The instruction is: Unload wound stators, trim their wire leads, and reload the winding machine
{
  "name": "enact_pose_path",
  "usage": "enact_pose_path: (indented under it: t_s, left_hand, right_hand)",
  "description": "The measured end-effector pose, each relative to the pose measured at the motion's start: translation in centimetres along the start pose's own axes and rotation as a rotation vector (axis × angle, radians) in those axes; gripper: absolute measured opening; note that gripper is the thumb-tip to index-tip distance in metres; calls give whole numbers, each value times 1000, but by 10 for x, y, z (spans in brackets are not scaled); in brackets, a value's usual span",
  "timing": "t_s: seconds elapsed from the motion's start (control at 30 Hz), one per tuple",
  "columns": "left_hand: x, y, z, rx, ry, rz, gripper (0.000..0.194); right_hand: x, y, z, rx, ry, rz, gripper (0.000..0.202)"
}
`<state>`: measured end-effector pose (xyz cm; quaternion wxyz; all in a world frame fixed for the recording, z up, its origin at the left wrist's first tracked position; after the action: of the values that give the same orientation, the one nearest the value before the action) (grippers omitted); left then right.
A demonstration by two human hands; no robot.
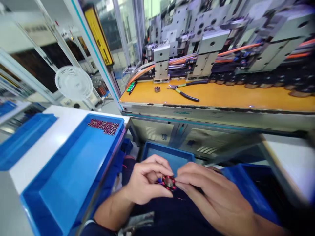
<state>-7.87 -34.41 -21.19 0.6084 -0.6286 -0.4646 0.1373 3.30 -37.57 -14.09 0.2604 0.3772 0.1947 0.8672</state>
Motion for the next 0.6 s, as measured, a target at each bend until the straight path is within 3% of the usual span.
enact_pose_path:
  t_s: [0.1, 0.2, 0.3, 0.4, 0.6]
  left_hand:
    - [-2, -8, 9, 114, -54, -95, 50]
    - [-3, 5, 9, 103, -9, 88, 60]
    - [-10, 17, 3, 58, 52, 271, 37]
    - [-14, 13, -2, -14, 44, 235, 29]
    - [-9, 11, -8, -131, 4, 126, 32]
  right_hand:
    - [-2, -5, -4, -13, -63, -18, 16]
    - [-4, -3, 0, -18, -123, 8, 13]
    - [-5, 1, 2, -29, -110, 21, 11]
    - [-4, 4, 4, -99, -104, -21, 12]
    - [-11, 5, 8, -204, -157, -82, 11]
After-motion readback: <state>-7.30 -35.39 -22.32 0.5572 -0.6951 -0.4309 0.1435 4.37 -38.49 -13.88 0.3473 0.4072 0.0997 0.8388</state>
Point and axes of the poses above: each hand's wrist, its own x-axis towards the middle knuckle, its own z-axis out of the back of the hand, y = z × x, the point moved 10 cm from there along x, towards the middle knuckle, and after that the axes turned 14 degrees about y, right-handed, at the moved point
